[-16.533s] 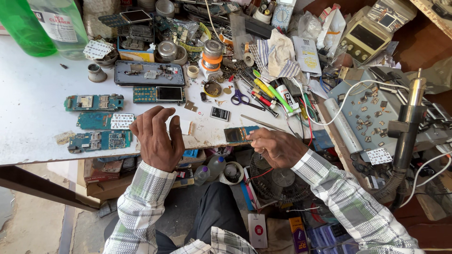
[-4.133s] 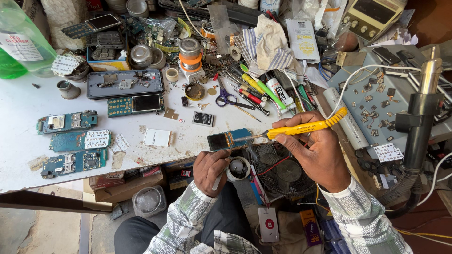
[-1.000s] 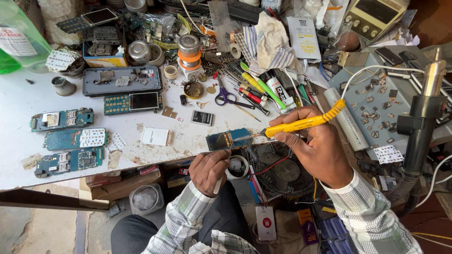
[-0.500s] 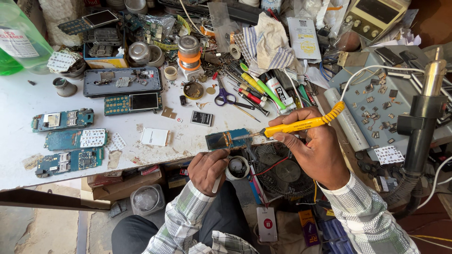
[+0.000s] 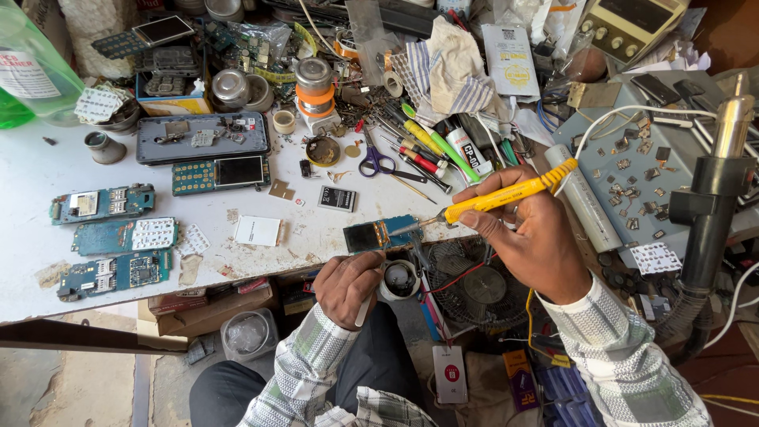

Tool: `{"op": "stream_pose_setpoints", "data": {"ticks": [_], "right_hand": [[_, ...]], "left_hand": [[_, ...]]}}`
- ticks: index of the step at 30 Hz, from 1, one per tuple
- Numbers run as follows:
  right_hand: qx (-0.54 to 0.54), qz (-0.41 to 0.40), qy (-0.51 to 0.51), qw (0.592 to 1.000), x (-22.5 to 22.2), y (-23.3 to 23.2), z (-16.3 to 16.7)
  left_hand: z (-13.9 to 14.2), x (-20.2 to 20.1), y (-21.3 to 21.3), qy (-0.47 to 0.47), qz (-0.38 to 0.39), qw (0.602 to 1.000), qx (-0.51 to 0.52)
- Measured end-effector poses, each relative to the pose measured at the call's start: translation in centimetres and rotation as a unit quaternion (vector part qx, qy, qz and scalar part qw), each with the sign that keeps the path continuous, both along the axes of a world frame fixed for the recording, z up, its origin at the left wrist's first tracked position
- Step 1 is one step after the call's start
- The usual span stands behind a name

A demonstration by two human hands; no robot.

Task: The person uses a soldering iron to apply heat to a small electronic component on a circuit board. They then use tweezers to remove the component and place it on the table. The person continues to solder other areas of the circuit board.

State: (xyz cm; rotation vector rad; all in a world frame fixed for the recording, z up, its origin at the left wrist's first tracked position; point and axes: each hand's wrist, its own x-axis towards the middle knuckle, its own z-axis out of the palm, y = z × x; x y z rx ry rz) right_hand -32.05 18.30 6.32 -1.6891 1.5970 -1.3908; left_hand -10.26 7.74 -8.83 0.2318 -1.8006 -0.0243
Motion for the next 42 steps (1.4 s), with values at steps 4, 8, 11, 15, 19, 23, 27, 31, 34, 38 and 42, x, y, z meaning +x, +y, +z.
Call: {"op": "stream_pose_setpoints", "data": {"ticks": [4,8,11,15,19,23,27,31,34,38,42], "right_hand": [[0.026,-0.001,-0.024,0.999,-0.5,-0.6,0.3],[0.032,0.001,-0.022,0.999,-0.7,-1.1,0.5],[0.032,0.003,-0.026,0.999,-0.7,-1.1,0.7],[0.027,0.006,-0.036,0.999,-0.2,-0.4,0.4],[0.003,-0.002,-0.02,1.0,0.7,0.5,-0.3],[-0.013,-0.01,-0.002,1.0,1.3,1.0,-0.8],[-0.031,-0.019,0.014,0.999,1.6,1.0,-0.9],[-0.026,-0.021,0.019,0.999,1.6,1.0,-0.8],[-0.028,-0.017,0.012,0.999,1.3,1.0,-0.8],[-0.016,-0.014,-0.003,1.0,0.8,0.8,-0.7],[0.001,-0.012,-0.035,0.999,0.3,0.3,-0.6]], "left_hand": [[0.0,0.0,0.0,0.005,0.003,1.0,0.0],[0.0,0.0,0.0,0.005,0.005,1.0,0.0],[0.0,0.0,0.0,0.005,0.002,1.0,0.002],[0.1,0.1,0.0,0.005,-0.004,1.0,0.003],[0.1,0.1,-0.1,0.003,0.002,1.0,0.008],[0.0,0.0,-0.3,0.01,0.003,1.0,0.002],[-0.1,0.0,-0.3,0.013,0.003,1.0,0.005],[-0.2,-0.1,-0.4,0.012,0.002,1.0,0.006],[-0.1,-0.1,-0.4,0.011,0.008,1.0,0.005],[0.0,0.1,-0.5,0.003,-0.008,1.0,0.001],[0.1,0.1,-0.5,0.004,-0.006,1.0,0.001]]}}
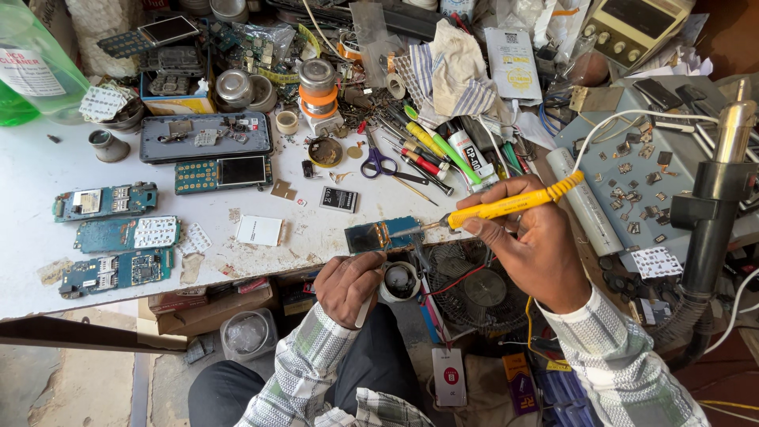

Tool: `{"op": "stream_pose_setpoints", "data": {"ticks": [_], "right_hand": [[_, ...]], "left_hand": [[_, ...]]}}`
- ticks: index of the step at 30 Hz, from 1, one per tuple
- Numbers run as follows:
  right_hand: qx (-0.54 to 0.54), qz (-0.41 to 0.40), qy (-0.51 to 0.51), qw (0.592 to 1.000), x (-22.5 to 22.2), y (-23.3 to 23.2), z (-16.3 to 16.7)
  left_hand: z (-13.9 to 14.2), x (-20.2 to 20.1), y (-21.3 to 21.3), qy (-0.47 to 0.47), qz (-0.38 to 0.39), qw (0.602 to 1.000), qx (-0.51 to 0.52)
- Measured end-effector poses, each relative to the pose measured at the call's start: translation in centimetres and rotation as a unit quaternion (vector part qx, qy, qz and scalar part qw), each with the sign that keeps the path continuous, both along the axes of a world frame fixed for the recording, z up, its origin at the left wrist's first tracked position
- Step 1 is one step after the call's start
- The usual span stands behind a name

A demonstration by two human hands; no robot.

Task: The person uses a soldering iron to apply heat to a small electronic component on a circuit board. They then use tweezers to remove the component and place it on the table. The person continues to solder other areas of the circuit board.

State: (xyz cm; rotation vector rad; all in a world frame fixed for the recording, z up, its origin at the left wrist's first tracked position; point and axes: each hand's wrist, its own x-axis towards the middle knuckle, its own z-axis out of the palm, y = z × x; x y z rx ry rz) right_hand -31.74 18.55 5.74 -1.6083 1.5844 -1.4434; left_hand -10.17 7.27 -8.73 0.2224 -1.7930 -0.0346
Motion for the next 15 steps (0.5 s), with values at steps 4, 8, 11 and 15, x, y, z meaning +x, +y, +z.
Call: {"op": "stream_pose_setpoints", "data": {"ticks": [4,8,11,15], "right_hand": [[0.003,0.001,0.002,1.0,-0.5,-0.6,0.2],[0.0,0.001,0.004,1.0,-0.7,-0.5,0.2],[0.001,0.002,-0.001,1.0,-0.3,-0.1,0.2],[-0.016,0.008,0.017,1.0,0.3,0.5,-0.1]], "left_hand": [[0.0,0.0,0.0,0.001,0.0,1.0,0.002],[-0.1,-0.2,0.0,0.003,-0.003,1.0,0.002],[-0.2,-0.3,-0.1,0.003,-0.004,1.0,0.0],[-0.2,-0.3,-0.1,0.006,0.0,1.0,-0.001]]}}
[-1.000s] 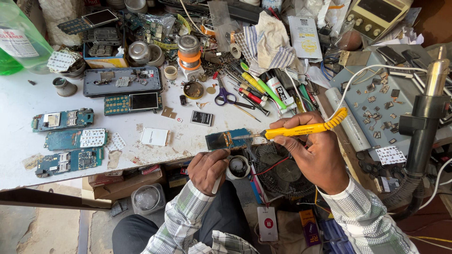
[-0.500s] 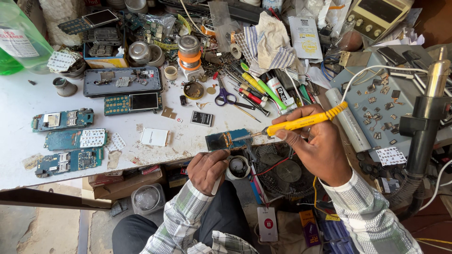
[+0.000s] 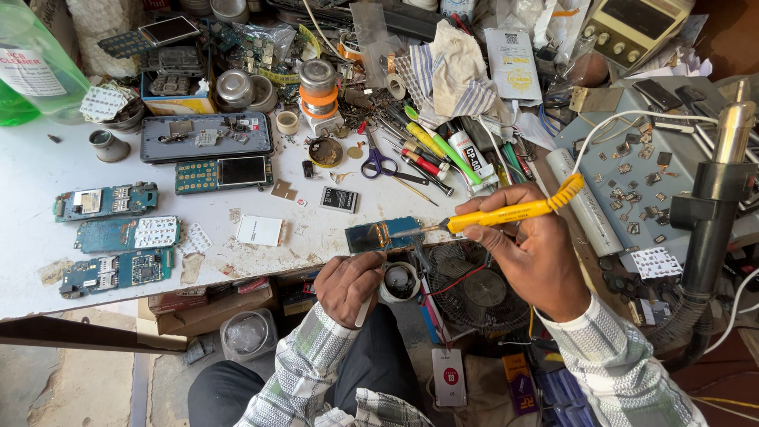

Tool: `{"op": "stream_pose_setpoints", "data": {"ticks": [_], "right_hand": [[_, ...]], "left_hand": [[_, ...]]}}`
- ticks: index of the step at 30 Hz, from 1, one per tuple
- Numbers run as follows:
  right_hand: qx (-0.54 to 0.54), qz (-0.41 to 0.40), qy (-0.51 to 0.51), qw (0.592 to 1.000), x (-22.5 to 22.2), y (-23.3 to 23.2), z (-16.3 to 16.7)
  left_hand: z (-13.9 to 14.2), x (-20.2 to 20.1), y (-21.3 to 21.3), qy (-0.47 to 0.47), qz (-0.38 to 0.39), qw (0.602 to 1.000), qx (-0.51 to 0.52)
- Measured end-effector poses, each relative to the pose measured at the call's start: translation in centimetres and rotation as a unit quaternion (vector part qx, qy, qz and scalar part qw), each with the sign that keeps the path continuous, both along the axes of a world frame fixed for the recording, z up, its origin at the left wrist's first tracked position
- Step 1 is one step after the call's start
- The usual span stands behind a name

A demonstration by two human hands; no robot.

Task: The person uses a soldering iron to apply heat to a small electronic component on a circuit board. They then use tweezers to remove the component and place it on the table. The person continues to solder other areas of the circuit board.

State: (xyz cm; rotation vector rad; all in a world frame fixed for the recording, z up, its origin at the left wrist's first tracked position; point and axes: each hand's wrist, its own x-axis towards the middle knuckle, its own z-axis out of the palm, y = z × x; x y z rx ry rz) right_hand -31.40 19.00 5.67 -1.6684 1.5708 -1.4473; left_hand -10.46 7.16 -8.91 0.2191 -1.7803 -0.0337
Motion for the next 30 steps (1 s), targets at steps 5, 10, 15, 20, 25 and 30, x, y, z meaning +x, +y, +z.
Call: {"op": "stream_pose_setpoints", "data": {"ticks": [5,10,15,20,25,30], "right_hand": [[-0.011,-0.012,0.028,0.999,0.5,0.3,-0.3],[-0.018,-0.009,0.027,0.999,0.7,0.4,-0.3],[-0.017,-0.019,0.032,0.999,0.4,0.2,-0.3],[0.014,-0.008,-0.025,1.0,-0.8,-0.6,-0.3],[0.024,-0.011,-0.017,0.999,-1.9,-1.6,0.0],[0.055,-0.015,0.017,0.998,-2.2,-2.4,1.1]], "left_hand": [[0.1,0.0,-0.1,0.002,-0.002,1.0,0.0],[0.1,0.0,-0.1,-0.003,-0.006,1.0,0.002],[0.1,0.3,-0.3,-0.009,-0.012,1.0,-0.003],[-0.1,0.2,-0.4,-0.005,-0.009,1.0,-0.004],[-0.3,0.1,-0.4,-0.004,-0.004,1.0,-0.007],[-0.2,0.1,-0.2,-0.004,0.0,1.0,-0.005]]}}
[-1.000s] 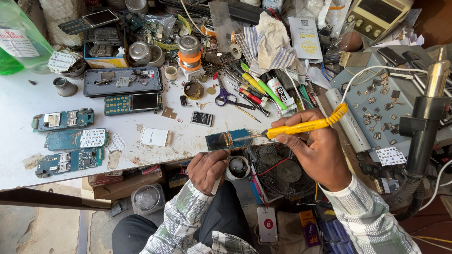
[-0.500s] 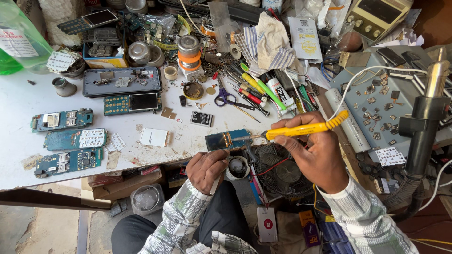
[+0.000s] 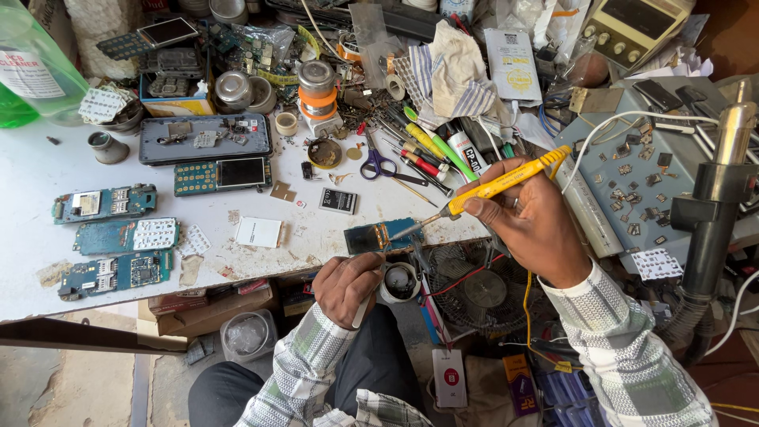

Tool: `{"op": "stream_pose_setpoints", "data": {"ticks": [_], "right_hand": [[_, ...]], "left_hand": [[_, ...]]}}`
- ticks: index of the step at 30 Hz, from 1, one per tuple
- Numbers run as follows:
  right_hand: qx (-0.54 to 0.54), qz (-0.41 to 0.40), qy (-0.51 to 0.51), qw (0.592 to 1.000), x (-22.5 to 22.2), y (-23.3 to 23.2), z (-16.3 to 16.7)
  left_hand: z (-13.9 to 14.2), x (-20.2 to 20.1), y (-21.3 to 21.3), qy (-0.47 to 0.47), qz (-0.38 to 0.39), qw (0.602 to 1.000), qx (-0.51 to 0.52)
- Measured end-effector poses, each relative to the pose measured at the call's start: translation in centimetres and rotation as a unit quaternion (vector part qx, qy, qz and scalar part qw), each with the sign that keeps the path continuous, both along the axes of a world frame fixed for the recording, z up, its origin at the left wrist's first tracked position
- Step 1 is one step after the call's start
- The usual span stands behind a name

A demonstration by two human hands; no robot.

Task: The person uses a soldering iron to apply heat to a small electronic component on a circuit board. They then use tweezers to remove the component and place it on the table. The person continues to solder other areas of the circuit board.

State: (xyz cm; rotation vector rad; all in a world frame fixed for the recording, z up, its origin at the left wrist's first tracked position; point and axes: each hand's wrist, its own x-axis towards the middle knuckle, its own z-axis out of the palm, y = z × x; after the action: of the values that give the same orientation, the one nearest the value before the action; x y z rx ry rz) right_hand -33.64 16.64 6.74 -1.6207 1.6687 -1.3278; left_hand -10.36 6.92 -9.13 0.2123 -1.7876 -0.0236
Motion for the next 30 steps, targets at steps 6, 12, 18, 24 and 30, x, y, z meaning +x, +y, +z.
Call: {"op": "stream_pose_setpoints", "data": {"ticks": [6,12,18,24,30], "right_hand": [[-0.035,0.037,-0.021,0.998,1.5,1.2,0.3],[-0.057,0.013,0.062,0.996,3.1,2.5,0.2],[-0.096,-0.002,0.147,0.984,3.9,3.1,0.3],[-0.091,0.012,0.078,0.993,4.0,3.1,-0.2],[-0.095,0.015,0.075,0.993,3.6,3.0,-0.5]], "left_hand": [[0.2,0.0,0.0,0.004,0.001,1.0,-0.001],[0.1,-0.1,-0.1,0.001,-0.001,1.0,0.0],[0.3,-0.1,-0.1,0.003,-0.004,1.0,0.003],[0.2,-0.1,-0.2,-0.001,-0.008,1.0,0.001],[0.1,-0.1,-0.3,-0.004,-0.007,1.0,0.0]]}}
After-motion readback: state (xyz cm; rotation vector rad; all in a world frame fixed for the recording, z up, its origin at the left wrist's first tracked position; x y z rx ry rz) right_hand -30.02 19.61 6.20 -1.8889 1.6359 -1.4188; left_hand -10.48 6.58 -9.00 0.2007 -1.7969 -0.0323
